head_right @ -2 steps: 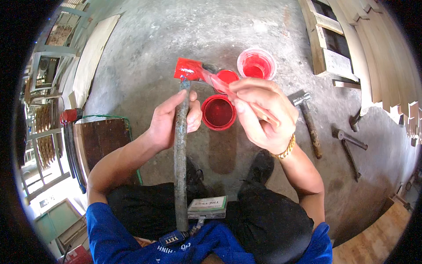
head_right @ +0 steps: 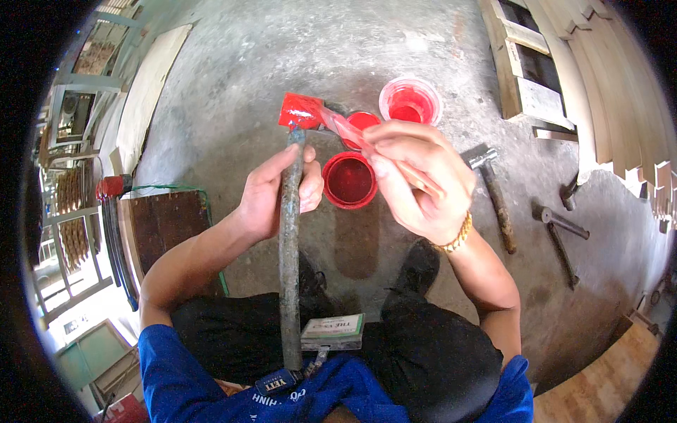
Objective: The person repeatedly picks up metal hammer heads, applies red paint with a brush, and places the painted parts on a wooden crate. The person handles multiple hammer heads one at a time, dipping the brush into a red paint container and coating the metal surfaces before stacking them.
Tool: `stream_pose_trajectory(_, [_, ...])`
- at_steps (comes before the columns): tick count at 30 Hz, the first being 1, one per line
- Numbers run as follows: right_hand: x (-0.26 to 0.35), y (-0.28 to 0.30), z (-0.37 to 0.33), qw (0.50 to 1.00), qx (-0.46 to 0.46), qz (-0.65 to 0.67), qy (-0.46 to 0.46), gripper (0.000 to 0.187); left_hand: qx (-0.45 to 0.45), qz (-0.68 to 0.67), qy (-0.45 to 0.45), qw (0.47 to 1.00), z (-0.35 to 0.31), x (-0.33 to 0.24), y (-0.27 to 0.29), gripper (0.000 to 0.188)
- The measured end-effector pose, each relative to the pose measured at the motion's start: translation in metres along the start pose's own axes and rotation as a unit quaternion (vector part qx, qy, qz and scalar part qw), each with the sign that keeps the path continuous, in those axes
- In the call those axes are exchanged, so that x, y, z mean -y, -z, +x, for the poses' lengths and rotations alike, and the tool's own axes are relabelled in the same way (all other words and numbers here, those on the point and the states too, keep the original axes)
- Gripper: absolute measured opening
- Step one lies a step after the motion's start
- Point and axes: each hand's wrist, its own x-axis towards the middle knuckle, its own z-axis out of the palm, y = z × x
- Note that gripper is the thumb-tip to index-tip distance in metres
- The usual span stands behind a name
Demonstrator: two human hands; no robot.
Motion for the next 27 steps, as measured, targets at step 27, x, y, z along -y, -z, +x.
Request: stream_pose_trajectory(27, [-0.001,-0.005,0.002,0.989,0.074,-0.089,0.089,0.012,0.015,0.013,-0.023,1.000,0.007,-0.002,-0.001,0.028])
